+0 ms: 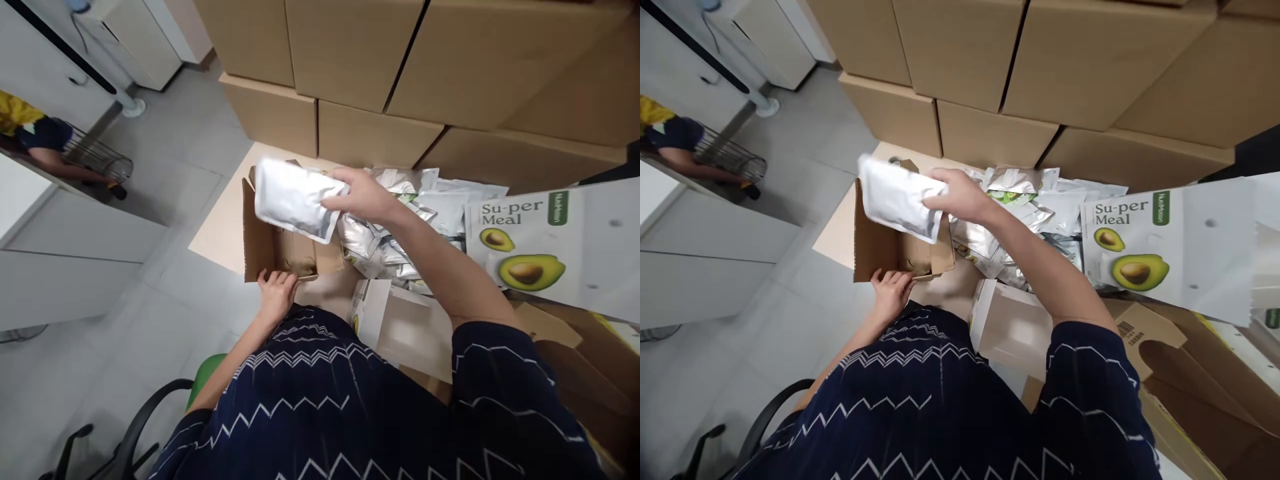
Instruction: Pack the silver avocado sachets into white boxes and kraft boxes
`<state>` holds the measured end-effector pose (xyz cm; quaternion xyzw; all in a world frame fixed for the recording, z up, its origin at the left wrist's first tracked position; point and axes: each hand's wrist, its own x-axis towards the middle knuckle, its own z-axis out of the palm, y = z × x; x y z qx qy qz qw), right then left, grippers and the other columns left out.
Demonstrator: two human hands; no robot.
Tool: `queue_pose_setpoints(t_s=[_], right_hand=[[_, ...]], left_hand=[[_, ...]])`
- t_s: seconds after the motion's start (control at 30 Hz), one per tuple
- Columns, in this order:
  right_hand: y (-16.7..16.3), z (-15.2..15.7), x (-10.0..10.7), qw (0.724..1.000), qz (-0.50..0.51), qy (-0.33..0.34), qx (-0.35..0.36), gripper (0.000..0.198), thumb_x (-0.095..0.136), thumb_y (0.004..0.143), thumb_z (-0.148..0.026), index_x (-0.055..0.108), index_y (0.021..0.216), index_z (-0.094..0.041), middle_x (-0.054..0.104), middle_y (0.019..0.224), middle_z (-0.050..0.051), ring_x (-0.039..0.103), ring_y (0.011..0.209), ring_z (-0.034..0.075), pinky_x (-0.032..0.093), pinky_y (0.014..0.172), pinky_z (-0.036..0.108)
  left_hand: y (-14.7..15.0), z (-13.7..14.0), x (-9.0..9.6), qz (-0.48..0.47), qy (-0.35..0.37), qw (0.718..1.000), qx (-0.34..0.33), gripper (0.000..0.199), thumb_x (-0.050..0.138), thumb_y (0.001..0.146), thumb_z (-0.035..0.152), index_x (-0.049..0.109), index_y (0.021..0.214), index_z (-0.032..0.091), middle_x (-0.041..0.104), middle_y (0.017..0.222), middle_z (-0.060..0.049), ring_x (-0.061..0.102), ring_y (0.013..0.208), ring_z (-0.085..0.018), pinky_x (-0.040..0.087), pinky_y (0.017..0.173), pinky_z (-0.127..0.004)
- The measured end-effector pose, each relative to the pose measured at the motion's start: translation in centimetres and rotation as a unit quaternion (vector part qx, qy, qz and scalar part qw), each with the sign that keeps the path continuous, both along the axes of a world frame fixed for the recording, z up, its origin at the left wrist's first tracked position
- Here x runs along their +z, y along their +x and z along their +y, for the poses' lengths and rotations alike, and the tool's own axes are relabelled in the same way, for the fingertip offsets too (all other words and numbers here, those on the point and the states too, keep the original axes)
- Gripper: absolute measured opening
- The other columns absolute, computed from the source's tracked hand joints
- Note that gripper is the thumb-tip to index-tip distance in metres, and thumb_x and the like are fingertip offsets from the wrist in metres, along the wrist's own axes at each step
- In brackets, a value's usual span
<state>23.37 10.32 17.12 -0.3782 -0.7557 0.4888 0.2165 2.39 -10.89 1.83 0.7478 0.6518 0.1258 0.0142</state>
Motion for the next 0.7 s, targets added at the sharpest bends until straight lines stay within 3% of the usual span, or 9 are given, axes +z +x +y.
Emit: queue_pose_setpoints(t_s=[0.1,0.2,0.43,0.57,0.7], right_hand=[[-3.6,-1.3,0.0,0.982,-0.123,0.103,0.101,0.023,0.059,0.081,-0.017,0.064,0.103,-0.012,0.067,0.094,0.008,0.06,0.089,0.02,0.043,0.075,0.028],[-7.1,-2.1,-1.0,0.941,-0.225,0.14,0.212,0.022,0.058,0.083,-0.012,0.065,0.103,-0.012,0.068,0.097,0.011,0.06,0.089,0.021,0.04,0.074,0.029],[-13.1,-3.4,-5.9,0.846,-0.33,0.102,0.407,0.027,0.058,0.087,-0.009,0.068,0.112,-0.01,0.069,0.107,0.014,0.063,0.089,0.022,0.041,0.07,0.03],[-14.4,-3.7,-9.1,0.841,-0.334,0.07,0.419,0.036,0.064,0.086,-0.019,0.065,0.12,-0.009,0.071,0.108,0.012,0.063,0.086,0.02,0.043,0.067,0.026],[-14.0,-3.3,-10.8,0.823,-0.361,0.026,0.437,0.037,0.066,0.083,-0.027,0.067,0.112,-0.005,0.072,0.091,0.009,0.063,0.079,0.018,0.046,0.068,0.026]], left_hand=[[0.1,0.0,0.0,-0.006,-0.006,1.0,0.001,0.02,0.053,0.099,0.034,0.071,0.101,0.027,0.075,0.091,-0.005,0.062,0.09,-0.024,0.027,0.106,-0.052],[0.2,0.0,0.1,-0.014,-0.016,1.0,0.004,0.02,0.053,0.099,0.033,0.072,0.1,0.026,0.075,0.091,-0.005,0.062,0.089,-0.024,0.029,0.103,-0.052],[0.3,0.0,0.1,-0.012,-0.019,1.0,-0.004,0.021,0.051,0.1,0.033,0.071,0.103,0.026,0.075,0.092,-0.006,0.061,0.089,-0.024,0.029,0.1,-0.049],[0.3,-0.1,-0.2,-0.026,-0.023,0.999,0.003,0.022,0.052,0.099,0.033,0.071,0.106,0.026,0.075,0.097,-0.007,0.061,0.093,-0.025,0.029,0.099,-0.048],[0.3,-0.2,-0.4,-0.031,-0.016,0.999,0.002,0.023,0.051,0.1,0.034,0.07,0.108,0.024,0.075,0.1,-0.008,0.061,0.098,-0.025,0.03,0.098,-0.047]])
